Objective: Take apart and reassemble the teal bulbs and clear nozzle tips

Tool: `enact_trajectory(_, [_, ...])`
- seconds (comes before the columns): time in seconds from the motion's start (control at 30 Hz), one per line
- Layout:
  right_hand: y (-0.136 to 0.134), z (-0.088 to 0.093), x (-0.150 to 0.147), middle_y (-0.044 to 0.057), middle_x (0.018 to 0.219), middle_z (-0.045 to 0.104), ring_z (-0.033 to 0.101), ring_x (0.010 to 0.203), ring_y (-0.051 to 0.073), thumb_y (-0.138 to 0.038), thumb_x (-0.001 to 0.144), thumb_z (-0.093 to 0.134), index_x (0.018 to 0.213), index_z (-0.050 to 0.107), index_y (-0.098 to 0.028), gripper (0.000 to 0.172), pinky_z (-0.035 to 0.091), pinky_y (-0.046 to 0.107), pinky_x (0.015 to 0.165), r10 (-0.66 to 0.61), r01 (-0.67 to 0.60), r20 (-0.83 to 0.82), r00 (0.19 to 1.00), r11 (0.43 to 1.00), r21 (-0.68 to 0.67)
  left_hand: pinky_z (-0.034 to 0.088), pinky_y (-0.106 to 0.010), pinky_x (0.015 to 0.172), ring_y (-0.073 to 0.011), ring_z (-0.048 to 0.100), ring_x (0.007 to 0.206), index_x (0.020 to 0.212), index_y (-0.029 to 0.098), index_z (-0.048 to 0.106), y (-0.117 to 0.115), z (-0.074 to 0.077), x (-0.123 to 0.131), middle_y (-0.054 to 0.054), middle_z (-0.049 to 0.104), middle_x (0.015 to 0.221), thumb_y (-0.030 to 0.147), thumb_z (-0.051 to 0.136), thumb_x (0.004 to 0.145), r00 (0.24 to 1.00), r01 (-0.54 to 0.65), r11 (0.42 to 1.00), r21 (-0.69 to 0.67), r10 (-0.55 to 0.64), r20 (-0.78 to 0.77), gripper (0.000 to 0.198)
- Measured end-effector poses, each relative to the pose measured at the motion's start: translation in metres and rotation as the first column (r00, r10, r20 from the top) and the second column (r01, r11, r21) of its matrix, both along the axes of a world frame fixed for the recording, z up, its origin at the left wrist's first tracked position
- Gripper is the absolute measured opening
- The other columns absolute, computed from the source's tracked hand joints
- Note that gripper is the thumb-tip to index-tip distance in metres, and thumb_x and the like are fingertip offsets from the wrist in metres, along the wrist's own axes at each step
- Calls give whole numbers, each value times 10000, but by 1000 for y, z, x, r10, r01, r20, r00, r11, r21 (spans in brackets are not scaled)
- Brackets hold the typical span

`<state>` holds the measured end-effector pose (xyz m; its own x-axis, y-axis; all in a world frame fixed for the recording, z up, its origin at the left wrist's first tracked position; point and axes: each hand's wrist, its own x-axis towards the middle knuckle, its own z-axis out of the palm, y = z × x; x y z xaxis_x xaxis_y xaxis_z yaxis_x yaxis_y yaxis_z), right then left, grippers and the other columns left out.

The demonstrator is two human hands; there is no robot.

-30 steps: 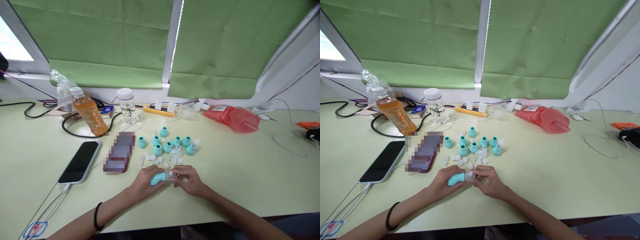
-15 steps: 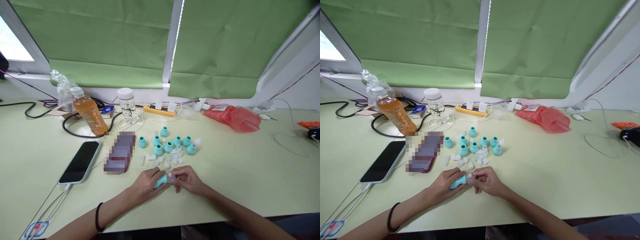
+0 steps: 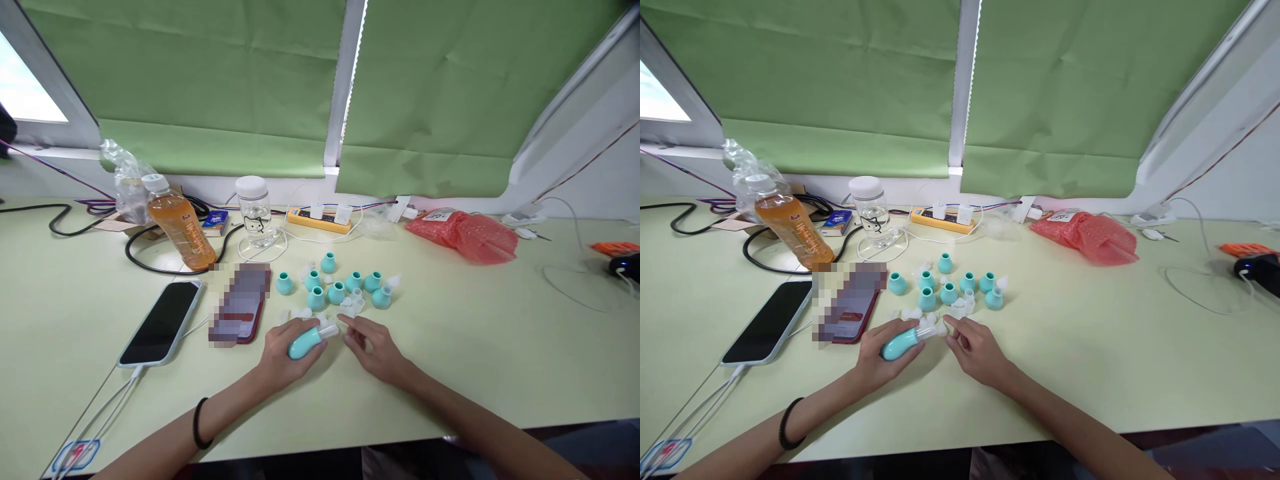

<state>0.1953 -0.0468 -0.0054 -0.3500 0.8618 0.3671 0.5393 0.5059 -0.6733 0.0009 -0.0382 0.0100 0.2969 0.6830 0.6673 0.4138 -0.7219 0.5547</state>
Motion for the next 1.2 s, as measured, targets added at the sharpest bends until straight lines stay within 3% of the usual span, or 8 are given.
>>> enact_trajectory(0.1, [1, -5, -3, 26, 610, 574, 511, 530, 132, -278, 819, 368, 1155, 438, -158, 364, 366, 237, 496, -27, 0, 355, 935, 997, 75, 467, -223, 567, -129, 583, 612, 851, 158, 570, 3, 1, -2, -28, 633, 702, 196, 604, 641, 997, -41, 999, -27, 42, 59, 217])
enact_trajectory(0.2, [0, -5, -6, 31, 637, 604, 529, 524, 134, -295, 826, 357, 1082, 480, -169, 311, 325, 221, 479, -58, 13, 484, 873, 995, 97, 469, -226, 549, -132, 585, 593, 813, 152, 581, 4, 0, -2, -29, 637, 693, 198, 615, 619, 997, -45, 997, -61, 48, 62, 202])
enact_trajectory(0.43, [-1, -3, -5, -5, 522, 537, 481, 457, 107, -230, 830, 315, 699, 470, -171, 211, 253, 205, 460, -96, 51, 511, 854, 993, 102, 464, -218, 552, -125, 578, 595, 809, 158, 571, 3, -3, 1, -20, 625, 684, 210, 589, 628, 999, 5, 997, -75, -3, 32, 190])
enact_trajectory(0.57, [-1, -7, -5, -61, 420, 445, 419, 372, 102, -238, 779, 374, 782, 426, -173, 84, 247, 195, 436, -153, 155, 444, 883, 987, 31, 456, -212, 547, -118, 569, 592, 854, 162, 564, 1, -2, 2, -17, 615, 676, 204, 580, 645, 1000, 21, 997, -71, -20, 18, 213])
enact_trajectory(0.77, [1, -5, -6, -89, 391, 416, 427, 369, 114, -243, 749, 403, 1019, 383, -168, 280, 283, 192, 455, -153, 196, 401, 903, 978, -69, 466, -214, 582, -128, 586, 640, 876, 179, 561, -1, -1, 1, -20, 629, 722, 220, 568, 662, 999, 0, 998, -56, 1, 32, 217])
enact_trajectory(0.97, [3, -8, -4, -61, 433, 462, 450, 395, 107, -271, 798, 360, 870, 452, -185, 146, 274, 190, 452, -181, 190, 380, 907, 982, 13, 461, -209, 573, -120, 579, 622, 876, 177, 551, -1, -1, 1, -19, 623, 709, 210, 568, 662, 1000, -9, 999, -47, 10, 23, 218])
enact_trajectory(1.1, [4, -13, -5, -52, 435, 477, 454, 390, 106, -301, 794, 370, 730, 461, -193, 156, 255, 193, 436, -239, 232, 395, 887, 970, 67, 445, -195, 528, -105, 560, 557, 834, 178, 547, -2, -2, 2, -5, 606, 645, 222, 553, 660, 1000, 9, 1000, -23, -9, 9, 179])
enact_trajectory(1.2, [4, -14, -5, -71, 398, 446, 440, 367, 111, -339, 749, 429, 789, 463, -190, 157, 256, 194, 426, -290, 293, 408, 866, 954, 57, 444, -195, 525, -106, 563, 555, 822, 176, 542, -2, -3, 3, -9, 614, 655, 224, 548, 651, 1000, 9, 1000, -20, -9, -11, 178])
